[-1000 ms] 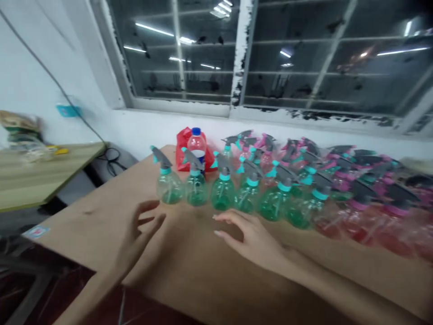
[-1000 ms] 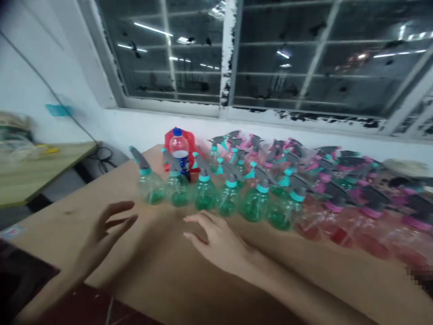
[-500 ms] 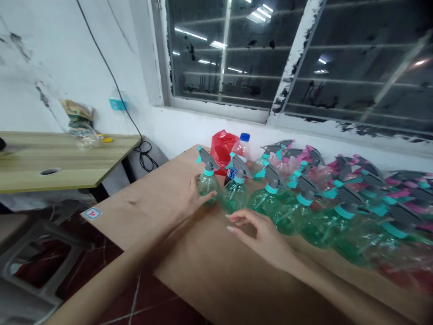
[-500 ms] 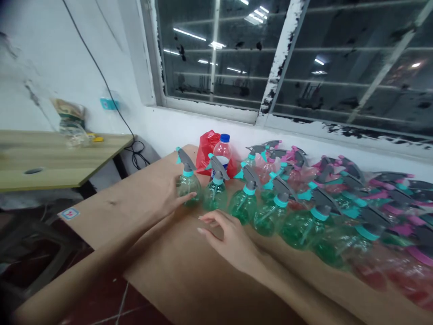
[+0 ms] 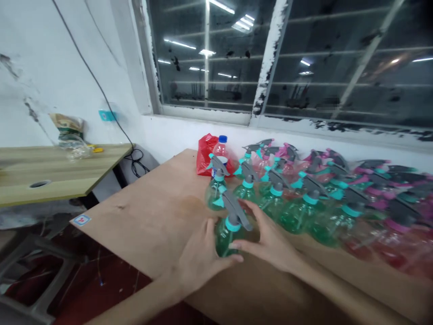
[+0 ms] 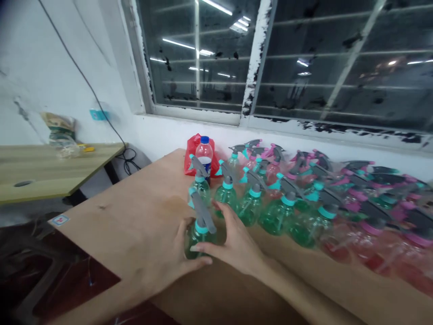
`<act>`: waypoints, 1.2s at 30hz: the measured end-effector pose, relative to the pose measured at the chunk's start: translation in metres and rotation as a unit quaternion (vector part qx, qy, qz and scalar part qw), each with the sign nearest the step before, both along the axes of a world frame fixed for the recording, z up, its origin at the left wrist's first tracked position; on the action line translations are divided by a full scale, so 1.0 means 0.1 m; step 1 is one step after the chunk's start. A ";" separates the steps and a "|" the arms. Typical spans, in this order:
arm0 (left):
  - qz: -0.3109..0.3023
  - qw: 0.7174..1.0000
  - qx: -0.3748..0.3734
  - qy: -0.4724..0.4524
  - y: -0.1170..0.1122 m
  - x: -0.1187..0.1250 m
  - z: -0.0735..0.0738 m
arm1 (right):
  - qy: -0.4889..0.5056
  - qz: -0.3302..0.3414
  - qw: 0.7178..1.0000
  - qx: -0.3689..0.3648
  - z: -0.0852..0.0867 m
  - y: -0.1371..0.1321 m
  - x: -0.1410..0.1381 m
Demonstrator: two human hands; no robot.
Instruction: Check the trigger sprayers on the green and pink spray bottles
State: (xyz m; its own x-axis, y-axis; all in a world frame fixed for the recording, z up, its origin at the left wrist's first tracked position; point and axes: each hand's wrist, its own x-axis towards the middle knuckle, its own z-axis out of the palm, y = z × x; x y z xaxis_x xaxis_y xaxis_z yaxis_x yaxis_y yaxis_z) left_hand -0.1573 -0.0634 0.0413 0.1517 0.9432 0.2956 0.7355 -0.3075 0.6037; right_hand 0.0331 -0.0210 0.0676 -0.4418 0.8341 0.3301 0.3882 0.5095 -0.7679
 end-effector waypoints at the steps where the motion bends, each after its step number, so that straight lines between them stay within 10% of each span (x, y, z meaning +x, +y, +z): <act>1: -0.023 1.000 0.001 0.010 -0.01 0.17 0.00 | 0.023 -0.002 1.000 -0.001 0.01 -0.04 0.08; 12: -0.230 0.970 0.044 0.057 0.12 1.51 -0.19 | 0.170 -0.122 0.978 0.003 0.04 -0.29 1.16; 21: -0.350 0.916 0.040 0.193 0.50 1.41 -0.40 | 0.094 -0.124 0.987 0.041 0.01 -0.17 1.73; 36: -0.341 0.918 0.040 0.200 0.55 1.33 -0.44 | 0.113 -0.061 0.990 0.058 0.05 0.04 1.66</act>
